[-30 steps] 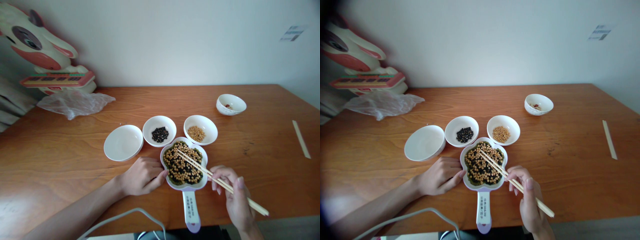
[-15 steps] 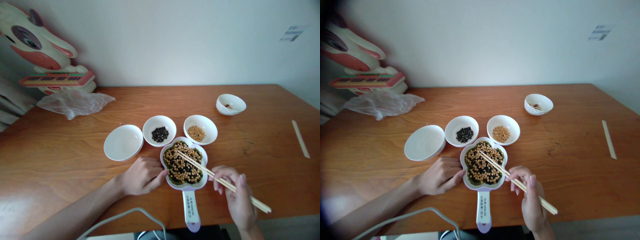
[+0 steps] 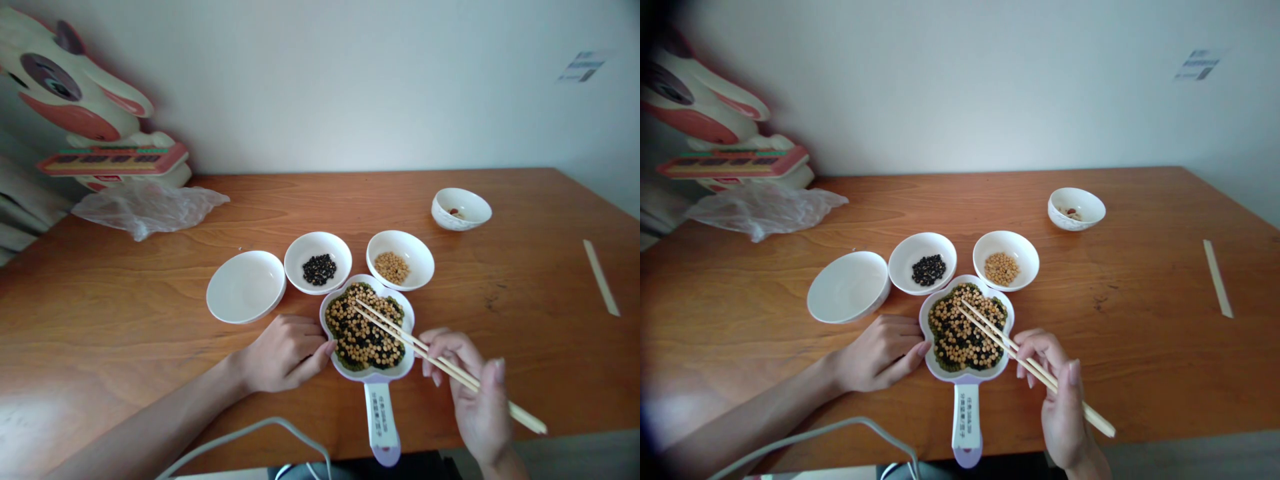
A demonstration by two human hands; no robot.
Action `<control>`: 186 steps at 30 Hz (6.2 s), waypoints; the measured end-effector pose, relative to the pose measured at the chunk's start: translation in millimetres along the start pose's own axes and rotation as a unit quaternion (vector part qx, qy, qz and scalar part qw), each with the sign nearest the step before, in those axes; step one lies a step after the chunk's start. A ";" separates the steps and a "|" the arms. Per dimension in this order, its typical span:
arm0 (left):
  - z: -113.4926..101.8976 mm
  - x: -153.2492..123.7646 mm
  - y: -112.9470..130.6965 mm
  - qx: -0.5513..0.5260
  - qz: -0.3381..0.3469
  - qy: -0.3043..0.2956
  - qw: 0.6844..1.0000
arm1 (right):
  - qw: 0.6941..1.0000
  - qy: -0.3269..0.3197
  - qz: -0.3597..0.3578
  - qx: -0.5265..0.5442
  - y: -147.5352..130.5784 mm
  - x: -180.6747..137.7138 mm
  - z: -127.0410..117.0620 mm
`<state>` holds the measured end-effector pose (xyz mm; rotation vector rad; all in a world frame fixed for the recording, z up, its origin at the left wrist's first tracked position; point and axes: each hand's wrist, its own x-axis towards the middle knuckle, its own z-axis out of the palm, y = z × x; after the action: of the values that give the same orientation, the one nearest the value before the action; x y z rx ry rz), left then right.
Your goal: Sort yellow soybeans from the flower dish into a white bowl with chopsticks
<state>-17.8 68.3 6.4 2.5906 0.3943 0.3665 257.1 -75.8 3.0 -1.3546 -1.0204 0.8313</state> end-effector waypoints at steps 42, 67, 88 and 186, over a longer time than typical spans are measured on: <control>0.3 -0.2 -0.4 -0.003 0.005 0.008 1.000 | 0.994 0.025 0.058 0.090 0.4 3.5 0.2; -0.2 0.2 0.3 -0.006 0.006 0.020 1.000 | 0.998 0.012 0.029 0.061 -3.2 8.4 13.5; 1.2 0.2 -1.9 -0.014 0.000 0.006 1.000 | 0.997 0.019 0.031 0.070 -1.2 10.3 15.9; -0.7 1.2 1.5 -0.016 0.006 0.014 1.000 | 0.948 0.131 -0.088 -0.277 -27.0 -2.0 -27.5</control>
<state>-16.6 67.8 7.9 2.5605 0.3810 0.4096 279.5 -89.6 31.3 -1.7575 -1.1882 0.2171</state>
